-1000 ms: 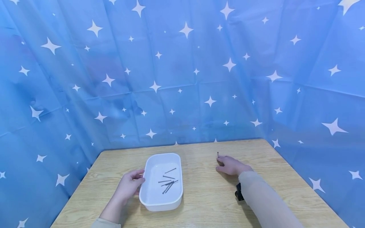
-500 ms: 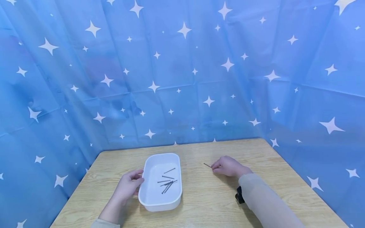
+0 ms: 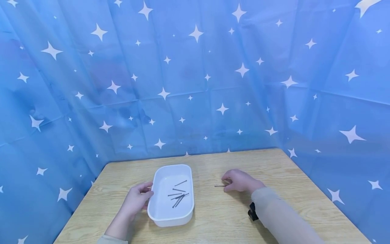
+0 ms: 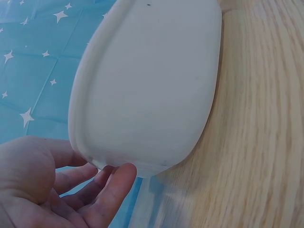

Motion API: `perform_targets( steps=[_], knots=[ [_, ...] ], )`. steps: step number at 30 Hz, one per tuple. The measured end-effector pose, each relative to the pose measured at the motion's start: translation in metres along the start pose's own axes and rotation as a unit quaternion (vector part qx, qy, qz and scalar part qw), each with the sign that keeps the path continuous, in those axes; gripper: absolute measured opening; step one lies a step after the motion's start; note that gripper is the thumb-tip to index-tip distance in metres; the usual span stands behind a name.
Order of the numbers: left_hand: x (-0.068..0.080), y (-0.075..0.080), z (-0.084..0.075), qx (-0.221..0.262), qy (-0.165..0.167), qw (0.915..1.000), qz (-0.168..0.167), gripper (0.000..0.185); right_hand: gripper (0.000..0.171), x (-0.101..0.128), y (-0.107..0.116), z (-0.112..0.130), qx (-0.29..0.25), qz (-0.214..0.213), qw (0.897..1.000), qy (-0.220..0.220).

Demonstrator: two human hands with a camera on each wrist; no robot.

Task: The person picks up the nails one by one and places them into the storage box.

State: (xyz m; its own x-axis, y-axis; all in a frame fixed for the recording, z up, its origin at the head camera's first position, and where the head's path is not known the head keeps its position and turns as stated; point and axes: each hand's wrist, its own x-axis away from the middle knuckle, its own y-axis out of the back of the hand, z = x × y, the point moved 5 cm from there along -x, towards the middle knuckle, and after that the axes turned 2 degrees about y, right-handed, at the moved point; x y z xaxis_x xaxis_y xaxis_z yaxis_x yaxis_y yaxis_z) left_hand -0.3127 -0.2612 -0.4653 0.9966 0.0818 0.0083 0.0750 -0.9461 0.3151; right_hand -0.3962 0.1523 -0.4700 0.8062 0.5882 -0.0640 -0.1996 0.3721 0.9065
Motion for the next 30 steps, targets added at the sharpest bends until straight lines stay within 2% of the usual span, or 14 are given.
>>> perform_targets(
  steps=[7,13,24,30],
  knots=[
    [0.000,-0.002,-0.001,0.003,0.003,1.0000,0.002,0.043,0.007,0.000,-0.001,0.002,0.005,0.004,1.000,0.010],
    [0.000,-0.001,-0.001,0.002,0.000,1.0000,0.001,0.043,0.008,0.002,0.002,0.003,-0.007,0.001,1.000,0.008],
    [0.001,0.000,-0.002,0.007,-0.008,0.9999,0.004,0.044,0.018,0.000,0.003,0.013,0.030,-0.011,0.996,0.080],
    [-0.001,-0.001,0.001,0.015,-0.003,0.9998,0.008,0.045,0.026,0.000,0.000,0.012,0.025,-0.024,0.995,0.089]
  ],
)
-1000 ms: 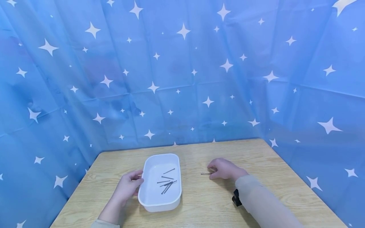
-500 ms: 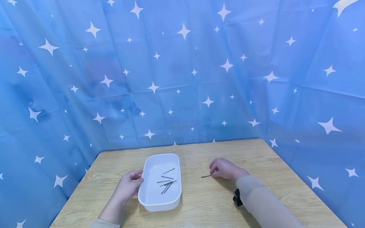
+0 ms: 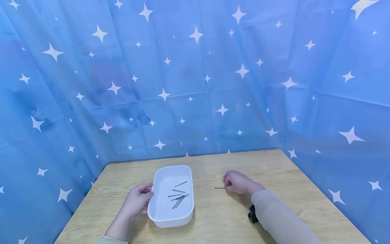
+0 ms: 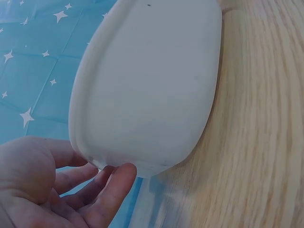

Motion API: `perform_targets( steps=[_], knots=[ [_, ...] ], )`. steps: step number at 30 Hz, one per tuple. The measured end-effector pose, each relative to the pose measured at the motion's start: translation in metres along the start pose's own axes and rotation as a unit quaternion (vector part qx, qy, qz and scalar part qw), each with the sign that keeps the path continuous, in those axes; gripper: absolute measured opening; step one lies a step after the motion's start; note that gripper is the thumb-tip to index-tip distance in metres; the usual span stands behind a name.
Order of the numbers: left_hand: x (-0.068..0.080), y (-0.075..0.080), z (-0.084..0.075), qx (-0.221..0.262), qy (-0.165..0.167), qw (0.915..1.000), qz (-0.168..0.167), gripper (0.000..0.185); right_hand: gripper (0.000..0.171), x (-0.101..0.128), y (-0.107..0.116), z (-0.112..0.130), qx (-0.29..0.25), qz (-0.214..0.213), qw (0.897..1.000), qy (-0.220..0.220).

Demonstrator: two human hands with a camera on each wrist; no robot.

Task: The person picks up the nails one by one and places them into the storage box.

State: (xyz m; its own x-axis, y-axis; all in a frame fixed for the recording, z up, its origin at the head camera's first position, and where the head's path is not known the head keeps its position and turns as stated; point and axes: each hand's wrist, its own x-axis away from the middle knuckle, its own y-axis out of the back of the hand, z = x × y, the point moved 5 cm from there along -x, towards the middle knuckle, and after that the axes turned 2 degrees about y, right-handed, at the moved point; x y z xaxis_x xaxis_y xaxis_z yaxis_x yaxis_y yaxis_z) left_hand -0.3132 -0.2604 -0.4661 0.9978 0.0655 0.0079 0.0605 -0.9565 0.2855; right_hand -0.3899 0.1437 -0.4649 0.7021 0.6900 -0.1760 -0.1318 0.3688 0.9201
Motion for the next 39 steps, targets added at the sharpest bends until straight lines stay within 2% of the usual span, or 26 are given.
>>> perform_targets(
  steps=[3,11,15,20,26,33,39],
  knots=[
    [0.000,0.000,0.001,0.003,0.003,1.0000,-0.002,0.044,0.028,0.001,-0.001,-0.001,-0.017,-0.005,1.000,-0.002],
    [-0.001,0.000,0.003,0.002,0.001,1.0000,-0.008,0.044,0.026,0.000,0.003,-0.011,-0.046,-0.017,0.997,-0.066],
    [-0.001,-0.001,0.002,-0.002,0.001,1.0000,-0.007,0.043,0.020,-0.002,0.011,-0.014,-0.060,-0.029,0.995,-0.080],
    [0.000,0.000,0.001,-0.004,0.002,1.0000,-0.006,0.044,0.014,-0.003,0.028,-0.008,-0.053,-0.048,0.995,-0.070],
    [0.002,-0.001,0.000,-0.005,-0.001,1.0000,-0.006,0.044,0.019,-0.005,0.049,0.002,-0.038,-0.078,0.995,-0.052],
    [0.001,-0.001,0.000,-0.010,0.003,0.9999,-0.011,0.043,0.014,-0.003,0.073,0.008,-0.036,-0.096,0.994,-0.048],
    [0.002,-0.001,0.000,-0.009,-0.002,0.9999,-0.009,0.044,0.013,-0.001,0.082,0.010,-0.039,-0.108,0.992,-0.053]
  ],
)
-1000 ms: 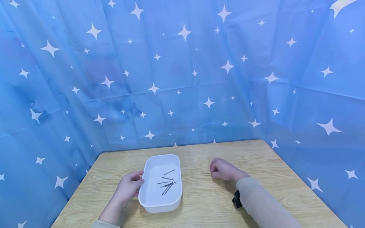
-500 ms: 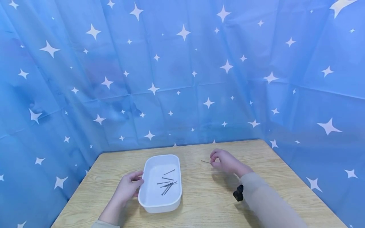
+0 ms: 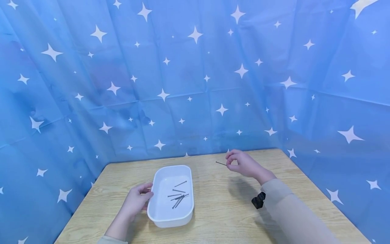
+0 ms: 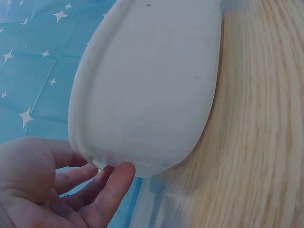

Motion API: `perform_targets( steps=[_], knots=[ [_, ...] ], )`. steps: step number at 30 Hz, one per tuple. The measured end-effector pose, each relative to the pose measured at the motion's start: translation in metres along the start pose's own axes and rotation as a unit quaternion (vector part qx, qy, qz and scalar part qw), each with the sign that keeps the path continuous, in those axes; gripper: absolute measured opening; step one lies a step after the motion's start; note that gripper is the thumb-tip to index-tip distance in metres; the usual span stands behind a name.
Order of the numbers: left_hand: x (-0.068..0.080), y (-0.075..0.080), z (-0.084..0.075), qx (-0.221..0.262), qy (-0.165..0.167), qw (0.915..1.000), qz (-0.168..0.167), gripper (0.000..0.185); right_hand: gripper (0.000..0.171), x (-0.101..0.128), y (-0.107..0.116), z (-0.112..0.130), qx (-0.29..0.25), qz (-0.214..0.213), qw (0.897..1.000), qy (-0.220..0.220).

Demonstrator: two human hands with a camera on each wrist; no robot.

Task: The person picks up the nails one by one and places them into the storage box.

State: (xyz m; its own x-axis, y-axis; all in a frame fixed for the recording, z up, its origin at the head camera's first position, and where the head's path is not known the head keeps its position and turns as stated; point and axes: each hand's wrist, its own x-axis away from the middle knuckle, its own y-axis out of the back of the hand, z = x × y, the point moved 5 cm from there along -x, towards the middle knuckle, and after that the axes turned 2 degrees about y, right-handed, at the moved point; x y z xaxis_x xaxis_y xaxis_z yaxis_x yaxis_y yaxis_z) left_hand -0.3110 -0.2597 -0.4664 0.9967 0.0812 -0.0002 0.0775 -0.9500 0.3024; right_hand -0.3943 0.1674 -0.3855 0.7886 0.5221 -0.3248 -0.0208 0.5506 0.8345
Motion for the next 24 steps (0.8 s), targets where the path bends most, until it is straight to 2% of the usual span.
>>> perform_targets(
  steps=[8,19,24],
  knots=[
    [0.002,0.001,0.001,-0.001,0.004,1.0000,-0.002,0.044,0.013,-0.003,-0.005,0.007,-0.008,0.012,1.000,0.004],
    [0.002,0.001,0.000,-0.006,0.005,1.0000,-0.002,0.043,0.013,-0.019,-0.031,0.038,0.004,0.026,0.997,0.067],
    [0.000,0.001,0.000,-0.006,0.004,1.0000,-0.001,0.043,0.012,-0.029,-0.043,0.053,0.006,0.029,0.996,0.081]
  ],
)
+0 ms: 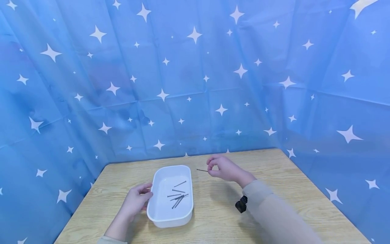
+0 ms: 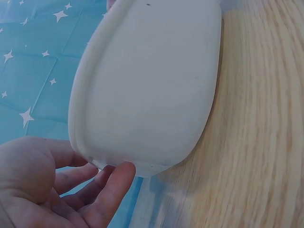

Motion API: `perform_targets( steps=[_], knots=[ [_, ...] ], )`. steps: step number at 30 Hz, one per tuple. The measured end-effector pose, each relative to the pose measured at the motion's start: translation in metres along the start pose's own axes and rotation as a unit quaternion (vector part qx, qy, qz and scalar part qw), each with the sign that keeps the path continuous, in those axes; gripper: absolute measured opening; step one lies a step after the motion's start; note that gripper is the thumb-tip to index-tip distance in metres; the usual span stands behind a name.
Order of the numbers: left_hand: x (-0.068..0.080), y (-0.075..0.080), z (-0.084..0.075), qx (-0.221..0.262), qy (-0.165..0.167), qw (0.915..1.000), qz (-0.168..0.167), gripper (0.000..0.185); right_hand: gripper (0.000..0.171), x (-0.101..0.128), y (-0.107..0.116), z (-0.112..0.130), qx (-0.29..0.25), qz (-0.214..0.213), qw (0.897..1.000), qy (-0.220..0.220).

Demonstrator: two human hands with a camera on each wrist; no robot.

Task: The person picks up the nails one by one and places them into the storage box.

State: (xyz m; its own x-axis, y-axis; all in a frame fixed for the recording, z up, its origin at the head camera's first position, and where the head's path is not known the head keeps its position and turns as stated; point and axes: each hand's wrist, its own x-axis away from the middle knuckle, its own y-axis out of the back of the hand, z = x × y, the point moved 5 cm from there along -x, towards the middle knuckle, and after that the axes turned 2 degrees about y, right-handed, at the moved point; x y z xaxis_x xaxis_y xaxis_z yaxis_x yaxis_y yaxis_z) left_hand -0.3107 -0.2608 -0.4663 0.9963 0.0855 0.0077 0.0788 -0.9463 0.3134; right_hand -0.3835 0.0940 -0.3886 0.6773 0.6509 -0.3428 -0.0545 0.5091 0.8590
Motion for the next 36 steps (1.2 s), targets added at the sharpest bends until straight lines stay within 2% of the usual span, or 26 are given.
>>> perform_targets(
  steps=[8,24,36],
  knots=[
    [-0.001,0.001,0.001,-0.006,0.008,1.0000,-0.001,0.043,0.014,-0.018,-0.019,0.025,0.003,0.021,1.000,0.020],
    [-0.002,0.001,0.000,-0.004,0.009,0.9999,-0.002,0.042,0.013,-0.038,-0.049,0.064,0.007,0.050,0.997,0.054],
    [-0.001,0.001,0.000,-0.012,0.012,0.9998,-0.005,0.043,0.015,-0.044,-0.071,0.078,0.020,0.080,0.996,0.039]
  ],
)
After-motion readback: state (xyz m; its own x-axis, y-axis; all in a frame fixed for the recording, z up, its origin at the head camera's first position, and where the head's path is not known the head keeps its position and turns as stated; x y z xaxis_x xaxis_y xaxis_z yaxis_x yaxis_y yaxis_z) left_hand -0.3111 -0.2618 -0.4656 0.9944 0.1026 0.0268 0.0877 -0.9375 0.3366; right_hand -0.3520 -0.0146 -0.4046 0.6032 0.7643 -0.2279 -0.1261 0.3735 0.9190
